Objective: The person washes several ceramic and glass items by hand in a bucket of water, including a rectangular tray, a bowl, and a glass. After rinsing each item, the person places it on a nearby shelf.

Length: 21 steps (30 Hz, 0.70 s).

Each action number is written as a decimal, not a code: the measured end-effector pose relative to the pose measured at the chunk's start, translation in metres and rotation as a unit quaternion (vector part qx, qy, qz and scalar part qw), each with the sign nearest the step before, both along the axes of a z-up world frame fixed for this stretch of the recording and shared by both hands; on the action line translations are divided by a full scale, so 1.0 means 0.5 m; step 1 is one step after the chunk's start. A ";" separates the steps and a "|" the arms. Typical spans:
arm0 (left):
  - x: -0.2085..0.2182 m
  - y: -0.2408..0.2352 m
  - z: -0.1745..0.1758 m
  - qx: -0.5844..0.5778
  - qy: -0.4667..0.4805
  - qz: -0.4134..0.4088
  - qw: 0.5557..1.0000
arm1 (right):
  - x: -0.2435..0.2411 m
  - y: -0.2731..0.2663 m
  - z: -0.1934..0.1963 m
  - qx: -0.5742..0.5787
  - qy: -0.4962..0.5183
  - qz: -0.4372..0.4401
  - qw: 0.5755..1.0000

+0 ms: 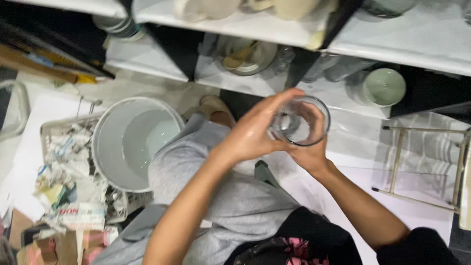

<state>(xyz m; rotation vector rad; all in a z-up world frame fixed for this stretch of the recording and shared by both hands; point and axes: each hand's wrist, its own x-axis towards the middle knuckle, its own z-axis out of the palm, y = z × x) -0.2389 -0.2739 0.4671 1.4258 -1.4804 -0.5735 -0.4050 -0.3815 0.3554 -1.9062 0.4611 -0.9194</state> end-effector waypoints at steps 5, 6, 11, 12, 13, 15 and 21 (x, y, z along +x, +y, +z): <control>-0.087 -0.149 -0.133 0.259 -0.015 0.066 0.963 | -0.075 -0.109 -0.098 0.031 -0.020 -0.103 0.994; -0.096 -0.176 -0.162 0.320 -0.017 0.079 0.944 | -0.076 -0.130 -0.107 0.044 -0.037 -0.118 0.991; -0.116 -0.259 -0.278 0.155 0.115 0.050 0.980 | -0.053 -0.202 -0.118 0.012 -0.017 -0.177 0.984; -0.119 -0.265 -0.288 0.122 0.135 0.050 0.982 | -0.049 -0.205 -0.116 0.006 -0.013 -0.182 0.983; -0.123 -0.267 -0.295 0.134 0.139 0.059 0.979 | -0.049 -0.207 -0.112 0.005 -0.007 -0.182 0.983; -0.125 -0.267 -0.294 0.155 0.146 0.075 0.974 | -0.055 -0.209 -0.100 0.002 0.004 -0.184 0.983; -0.185 -0.267 -0.259 0.175 0.219 0.160 0.946 | -0.141 -0.181 -0.020 -0.050 0.193 -0.096 0.975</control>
